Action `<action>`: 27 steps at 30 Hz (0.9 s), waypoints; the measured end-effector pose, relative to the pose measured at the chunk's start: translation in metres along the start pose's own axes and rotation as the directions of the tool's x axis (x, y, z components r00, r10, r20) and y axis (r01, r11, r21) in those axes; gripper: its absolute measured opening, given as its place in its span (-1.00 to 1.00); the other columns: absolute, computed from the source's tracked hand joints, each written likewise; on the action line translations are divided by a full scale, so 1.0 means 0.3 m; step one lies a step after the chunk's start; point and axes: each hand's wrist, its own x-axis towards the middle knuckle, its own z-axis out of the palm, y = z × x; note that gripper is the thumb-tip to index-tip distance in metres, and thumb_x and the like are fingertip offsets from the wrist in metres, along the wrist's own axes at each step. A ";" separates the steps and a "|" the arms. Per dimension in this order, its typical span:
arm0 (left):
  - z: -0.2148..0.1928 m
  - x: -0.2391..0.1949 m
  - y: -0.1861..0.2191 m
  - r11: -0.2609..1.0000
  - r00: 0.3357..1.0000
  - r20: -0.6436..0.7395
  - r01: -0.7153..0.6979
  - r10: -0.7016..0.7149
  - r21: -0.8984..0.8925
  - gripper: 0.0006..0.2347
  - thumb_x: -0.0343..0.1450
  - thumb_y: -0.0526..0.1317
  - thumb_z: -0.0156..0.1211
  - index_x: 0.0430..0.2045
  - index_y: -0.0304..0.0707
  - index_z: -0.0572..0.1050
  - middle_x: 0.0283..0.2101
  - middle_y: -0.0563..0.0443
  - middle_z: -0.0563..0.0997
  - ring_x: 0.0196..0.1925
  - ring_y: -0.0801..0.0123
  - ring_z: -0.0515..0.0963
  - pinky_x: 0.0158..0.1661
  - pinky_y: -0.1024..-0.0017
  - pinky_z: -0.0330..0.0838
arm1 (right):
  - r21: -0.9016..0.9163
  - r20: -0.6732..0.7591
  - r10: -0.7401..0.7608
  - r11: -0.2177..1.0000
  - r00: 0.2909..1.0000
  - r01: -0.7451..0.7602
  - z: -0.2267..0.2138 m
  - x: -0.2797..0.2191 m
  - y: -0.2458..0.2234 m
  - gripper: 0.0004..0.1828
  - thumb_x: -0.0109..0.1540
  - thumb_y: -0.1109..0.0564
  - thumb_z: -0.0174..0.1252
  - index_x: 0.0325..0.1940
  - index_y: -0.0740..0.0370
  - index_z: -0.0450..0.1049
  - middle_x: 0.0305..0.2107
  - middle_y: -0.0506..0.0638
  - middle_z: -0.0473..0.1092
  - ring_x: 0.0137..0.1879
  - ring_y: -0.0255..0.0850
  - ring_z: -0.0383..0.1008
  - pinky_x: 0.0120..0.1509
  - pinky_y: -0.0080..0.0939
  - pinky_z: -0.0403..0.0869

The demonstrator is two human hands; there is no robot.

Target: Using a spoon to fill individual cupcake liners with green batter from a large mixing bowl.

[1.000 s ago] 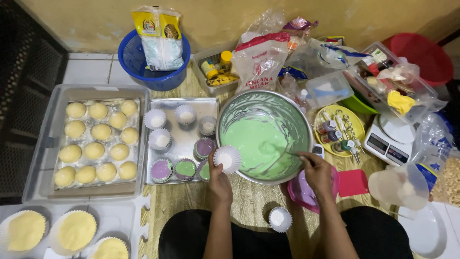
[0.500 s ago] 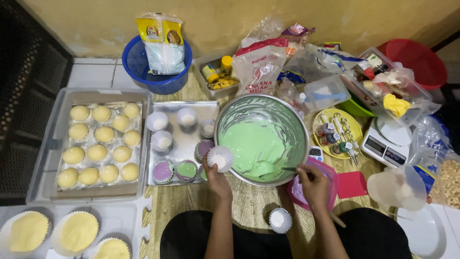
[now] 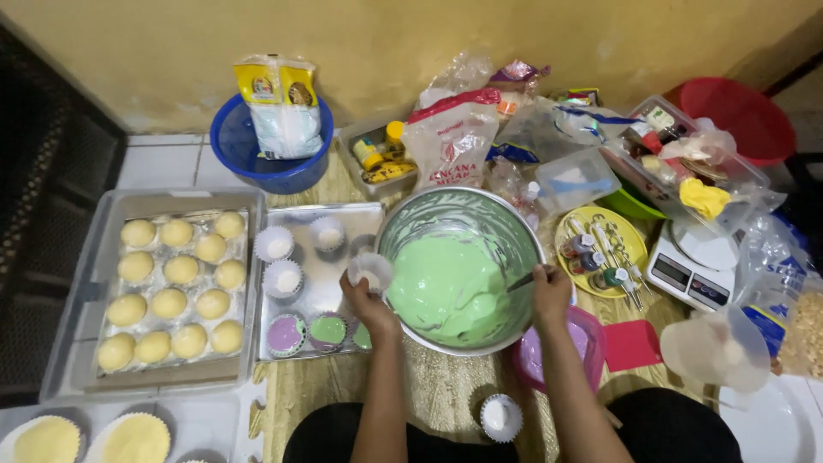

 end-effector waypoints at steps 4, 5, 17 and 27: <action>0.032 -0.022 0.023 0.998 0.996 -0.078 -0.054 0.051 -0.033 -0.53 0.39 -0.34 -0.04 0.27 -0.08 0.28 0.24 -0.24 0.22 0.26 0.07 0.28 0.26 0.16 0.16 | -0.072 -0.170 -0.052 0.997 0.984 0.041 0.043 -0.087 -0.028 -0.77 0.38 0.19 0.19 -0.15 0.50 0.42 -0.38 0.42 0.43 -0.20 0.16 0.46 -0.09 0.14 0.40; 0.015 -0.019 0.008 0.989 0.992 -0.027 -0.128 0.126 -0.070 -0.54 0.36 -0.26 -0.01 0.22 -0.11 0.29 0.19 -0.24 0.27 0.21 0.11 0.30 0.23 0.16 0.21 | 0.027 -0.232 -0.102 0.993 0.967 0.111 0.048 -0.104 -0.020 -0.84 0.40 0.19 0.17 -0.12 0.38 0.40 -0.34 0.25 0.42 -0.17 -0.02 0.41 -0.06 -0.01 0.38; 0.049 0.081 -0.122 0.937 0.980 0.098 -0.134 0.174 -0.322 -0.54 0.31 -0.31 -0.02 0.17 -0.21 0.31 0.19 -0.24 0.34 0.21 0.14 0.36 0.20 0.10 0.32 | 0.236 -0.281 -0.236 0.923 0.930 0.305 0.116 -0.095 -0.080 -0.92 0.45 0.22 0.08 -0.05 0.26 0.31 -0.23 0.03 0.34 -0.07 -0.25 0.30 0.14 -0.15 0.32; 0.053 0.055 -0.101 0.965 0.980 0.103 -0.146 0.172 -0.216 -0.55 0.31 -0.36 0.00 0.16 -0.22 0.33 0.18 -0.24 0.37 0.20 0.16 0.38 0.20 0.13 0.35 | -0.151 -0.216 -0.404 0.913 0.889 0.379 0.088 -0.109 -0.156 -0.85 0.31 0.23 0.26 -0.25 0.23 0.39 0.29 0.14 0.21 0.38 0.22 0.21 0.36 0.12 0.26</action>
